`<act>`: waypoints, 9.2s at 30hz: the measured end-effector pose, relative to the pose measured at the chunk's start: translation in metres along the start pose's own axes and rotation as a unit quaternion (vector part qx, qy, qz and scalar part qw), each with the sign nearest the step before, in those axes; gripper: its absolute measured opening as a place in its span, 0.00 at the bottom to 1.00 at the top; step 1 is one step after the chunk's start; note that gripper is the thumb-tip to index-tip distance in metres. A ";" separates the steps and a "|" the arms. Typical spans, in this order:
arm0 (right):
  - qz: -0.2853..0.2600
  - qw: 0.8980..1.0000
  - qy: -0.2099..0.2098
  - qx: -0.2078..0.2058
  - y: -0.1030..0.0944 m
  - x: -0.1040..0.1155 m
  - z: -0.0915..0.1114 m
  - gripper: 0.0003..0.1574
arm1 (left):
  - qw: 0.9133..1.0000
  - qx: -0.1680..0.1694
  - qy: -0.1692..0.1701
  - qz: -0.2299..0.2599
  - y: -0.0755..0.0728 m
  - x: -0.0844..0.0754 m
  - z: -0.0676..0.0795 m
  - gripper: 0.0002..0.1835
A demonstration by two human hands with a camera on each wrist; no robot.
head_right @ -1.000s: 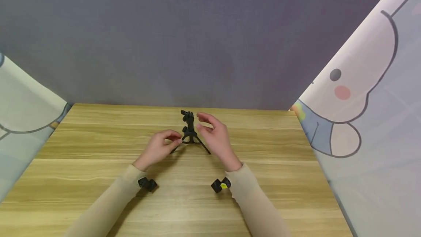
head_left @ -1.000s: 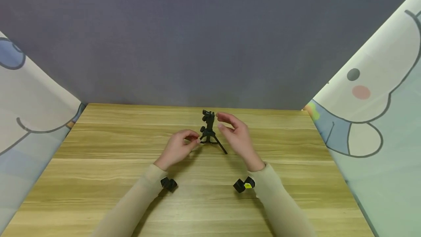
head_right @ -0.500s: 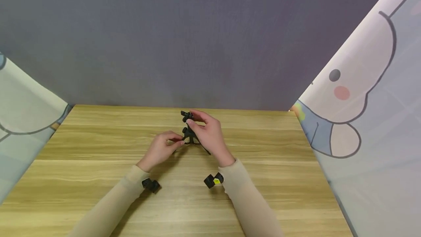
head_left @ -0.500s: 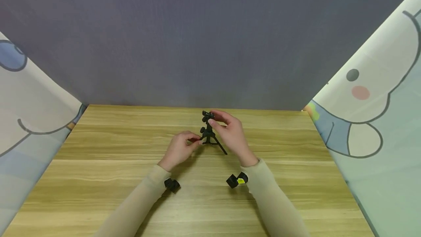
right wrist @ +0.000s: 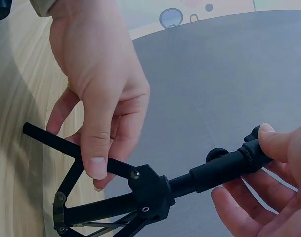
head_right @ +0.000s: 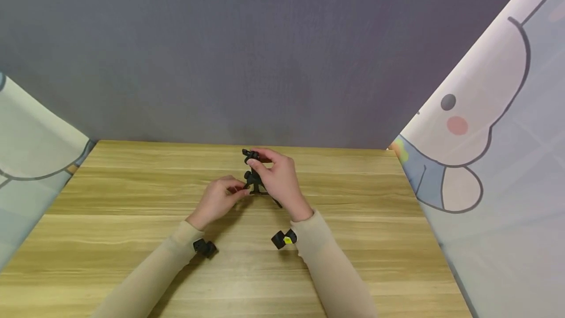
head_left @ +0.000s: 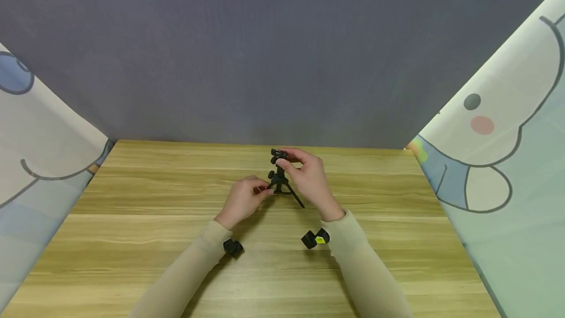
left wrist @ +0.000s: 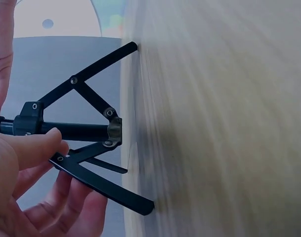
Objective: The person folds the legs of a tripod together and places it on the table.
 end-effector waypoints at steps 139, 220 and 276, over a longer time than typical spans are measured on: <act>-0.087 0.989 0.111 0.043 0.016 -0.056 0.061 0.12 | 0.973 -0.067 -0.020 0.221 0.016 -0.003 0.009 0.02; -0.080 0.993 0.081 0.032 0.018 -0.054 0.062 0.05 | 0.972 0.105 0.023 0.211 0.005 0.001 0.010 0.28; 0.013 0.989 0.136 0.062 0.049 -0.102 0.068 0.07 | 0.940 -0.007 0.130 0.315 -0.039 -0.086 -0.008 0.15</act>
Point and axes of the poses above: each hand's wrist, its own z-axis away from the middle knuckle, its own y-axis out of the palm, x = y × z, the point moved 3 cm from there along -z, towards the middle knuckle, and after that the axes turned 7 degrees about z, right-handed, at the moved point
